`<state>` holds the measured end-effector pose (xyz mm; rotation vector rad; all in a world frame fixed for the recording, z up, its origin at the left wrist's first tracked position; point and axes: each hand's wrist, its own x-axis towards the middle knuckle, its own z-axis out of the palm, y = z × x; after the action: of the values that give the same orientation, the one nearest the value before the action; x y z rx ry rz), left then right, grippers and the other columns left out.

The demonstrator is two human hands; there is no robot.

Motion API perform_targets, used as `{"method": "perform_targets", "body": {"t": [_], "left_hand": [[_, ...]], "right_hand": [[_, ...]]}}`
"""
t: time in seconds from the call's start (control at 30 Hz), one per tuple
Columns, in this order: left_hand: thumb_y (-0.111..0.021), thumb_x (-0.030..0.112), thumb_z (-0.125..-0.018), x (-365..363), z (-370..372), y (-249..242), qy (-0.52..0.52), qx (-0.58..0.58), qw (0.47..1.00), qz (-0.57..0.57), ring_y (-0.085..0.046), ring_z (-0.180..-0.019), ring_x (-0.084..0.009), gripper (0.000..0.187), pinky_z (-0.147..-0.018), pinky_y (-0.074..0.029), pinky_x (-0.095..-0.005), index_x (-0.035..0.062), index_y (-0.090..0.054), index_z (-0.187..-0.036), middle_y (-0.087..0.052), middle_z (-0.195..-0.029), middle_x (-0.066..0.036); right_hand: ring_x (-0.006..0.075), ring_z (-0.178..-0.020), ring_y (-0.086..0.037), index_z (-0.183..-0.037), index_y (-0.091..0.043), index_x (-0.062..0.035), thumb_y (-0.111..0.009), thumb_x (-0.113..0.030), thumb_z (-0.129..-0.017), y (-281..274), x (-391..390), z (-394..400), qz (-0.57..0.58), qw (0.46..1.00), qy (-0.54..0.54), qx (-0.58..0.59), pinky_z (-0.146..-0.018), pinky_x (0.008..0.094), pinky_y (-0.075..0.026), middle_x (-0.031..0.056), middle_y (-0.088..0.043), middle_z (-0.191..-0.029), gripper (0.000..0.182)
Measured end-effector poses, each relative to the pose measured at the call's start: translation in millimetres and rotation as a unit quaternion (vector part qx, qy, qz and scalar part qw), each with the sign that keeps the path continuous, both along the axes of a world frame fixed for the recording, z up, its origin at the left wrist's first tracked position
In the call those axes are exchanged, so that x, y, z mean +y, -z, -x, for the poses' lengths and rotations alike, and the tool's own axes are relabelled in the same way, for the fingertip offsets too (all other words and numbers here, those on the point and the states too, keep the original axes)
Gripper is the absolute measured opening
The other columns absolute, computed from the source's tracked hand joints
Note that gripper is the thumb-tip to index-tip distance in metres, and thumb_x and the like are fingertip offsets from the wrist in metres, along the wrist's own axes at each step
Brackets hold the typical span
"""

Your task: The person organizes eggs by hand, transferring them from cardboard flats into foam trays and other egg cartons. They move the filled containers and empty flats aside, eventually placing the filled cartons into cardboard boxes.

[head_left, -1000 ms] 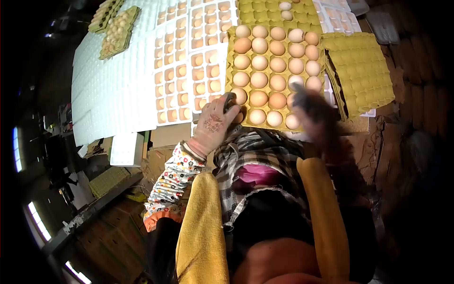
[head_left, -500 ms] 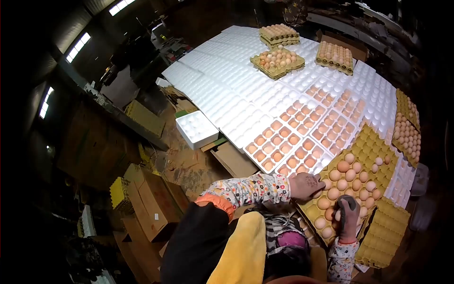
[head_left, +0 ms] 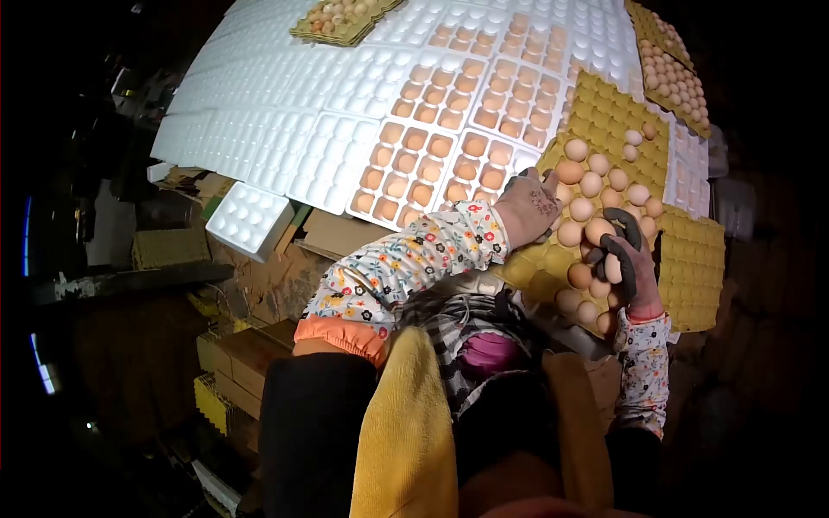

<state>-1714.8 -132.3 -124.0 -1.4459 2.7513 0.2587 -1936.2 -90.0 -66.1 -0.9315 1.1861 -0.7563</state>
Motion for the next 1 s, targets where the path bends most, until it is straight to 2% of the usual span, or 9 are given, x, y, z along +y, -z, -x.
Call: {"method": "perform_targets", "body": {"t": [0.07,0.2,0.33,0.47,0.57,0.6,0.7,0.93,1.0], "left_hand": [[-0.067,0.030,-0.078,-8.7,-4.8,-6.0,0.030,0.006,0.998,-0.050,-0.054,-0.102,-0.0393,0.036,-0.081,-0.050,-0.0441,0.0097,-0.063,-0.106,-0.048,-0.122,-0.019],[-0.074,0.043,-0.073,-1.3,-55.3,14.4,-0.068,0.322,0.935,-0.128,-0.055,-0.104,-0.0392,0.047,-0.089,-0.047,-0.0450,0.0183,-0.062,-0.112,-0.051,-0.117,-0.018],[-0.075,0.042,-0.073,-53.6,-104.4,60.3,-0.204,0.338,0.899,-0.189,-0.057,-0.106,-0.0333,0.048,-0.085,-0.049,-0.0434,0.0157,-0.063,-0.111,-0.056,-0.120,-0.017],[-0.068,0.037,-0.081,-125.9,-77.2,77.2,0.025,0.051,0.997,-0.056,-0.054,-0.103,-0.0326,0.055,-0.087,-0.048,-0.0414,0.0088,-0.055,-0.126,-0.047,-0.133,-0.019],[-0.065,0.028,-0.083,-150.1,-42.6,157.3,-0.178,0.372,0.853,-0.319,-0.053,-0.108,-0.0341,0.048,-0.089,-0.049,-0.0370,0.0111,-0.054,-0.127,-0.044,-0.133,-0.021],[-0.064,0.021,-0.084,-153.2,-74.5,99.3,0.050,0.132,0.984,-0.112,-0.055,-0.108,-0.0329,0.045,-0.088,-0.050,-0.0351,0.0135,-0.055,-0.127,-0.048,-0.125,-0.023],[-0.063,0.019,-0.083,-193.0,-138.0,111.0,-0.113,0.399,0.910,0.008,-0.061,-0.096,-0.0390,0.044,-0.085,-0.052,-0.0422,0.0140,-0.055,-0.126,-0.050,-0.123,-0.024],[-0.064,0.035,-0.085,-327.6,-275.9,109.0,-0.257,0.067,0.960,-0.091,-0.059,-0.109,-0.0300,0.046,-0.089,-0.049,-0.0400,0.0089,-0.056,-0.122,-0.055,-0.125,-0.013],[-0.063,0.037,-0.086,-354.4,-281.0,107.1,-0.268,0.193,0.942,-0.059,-0.061,-0.103,-0.0306,0.038,-0.086,-0.049,-0.0410,0.0092,-0.061,-0.113,-0.061,-0.114,-0.013]], "right_hand": [[0.0288,-0.095,-0.064,-0.121,-0.058,-0.0138,-0.063,-0.018,-0.084,20.6,-8.0,-8.7,0.349,0.821,-0.117,0.438,-0.081,0.0378,-0.053,0.0190,-0.060,-0.113,0.037],[0.0376,-0.110,-0.053,-0.118,-0.060,-0.0157,-0.075,-0.029,-0.075,9.5,-5.3,-71.1,0.248,0.614,-0.238,0.711,-0.088,0.0450,-0.049,0.0180,-0.047,-0.130,0.048],[0.0362,-0.106,-0.055,-0.119,-0.061,-0.0154,-0.079,-0.031,-0.071,11.3,-14.7,-73.1,0.183,0.627,-0.264,0.710,-0.088,0.0452,-0.049,0.0177,-0.050,-0.124,0.054],[0.0350,-0.107,-0.057,-0.116,-0.064,-0.0136,-0.079,-0.033,-0.070,-13.8,-36.4,-74.7,0.115,0.686,-0.249,0.674,-0.088,0.0435,-0.049,0.0142,-0.053,-0.120,0.053],[0.0334,-0.104,-0.058,-0.112,-0.066,-0.0092,-0.081,-0.031,-0.069,-40.1,-73.4,-92.6,0.088,0.777,-0.151,0.605,-0.088,0.0428,-0.048,0.0136,-0.056,-0.115,0.052],[0.0326,-0.104,-0.058,-0.112,-0.066,-0.0076,-0.082,-0.031,-0.068,-43.6,-86.7,-100.2,0.094,0.819,-0.111,0.555,-0.089,0.0424,-0.048,0.0133,-0.056,-0.114,0.052],[0.0259,-0.100,-0.061,-0.113,-0.065,-0.0028,-0.082,-0.025,-0.071,-11.1,-167.7,-138.9,0.107,0.919,-0.064,0.375,-0.086,0.0350,-0.049,0.0148,-0.062,-0.109,0.050],[0.0367,-0.113,-0.055,-0.123,-0.060,-0.0154,-0.072,-0.040,-0.078,129.2,-363.3,-302.5,0.322,0.684,-0.236,0.611,-0.094,0.0426,-0.047,0.0188,-0.048,-0.129,0.053],[0.0379,-0.117,-0.051,-0.125,-0.058,-0.0158,-0.070,-0.041,-0.079,138.4,-395.6,-323.9,0.273,0.699,-0.287,0.595,-0.095,0.0437,-0.046,0.0175,-0.044,-0.135,0.053]]}}
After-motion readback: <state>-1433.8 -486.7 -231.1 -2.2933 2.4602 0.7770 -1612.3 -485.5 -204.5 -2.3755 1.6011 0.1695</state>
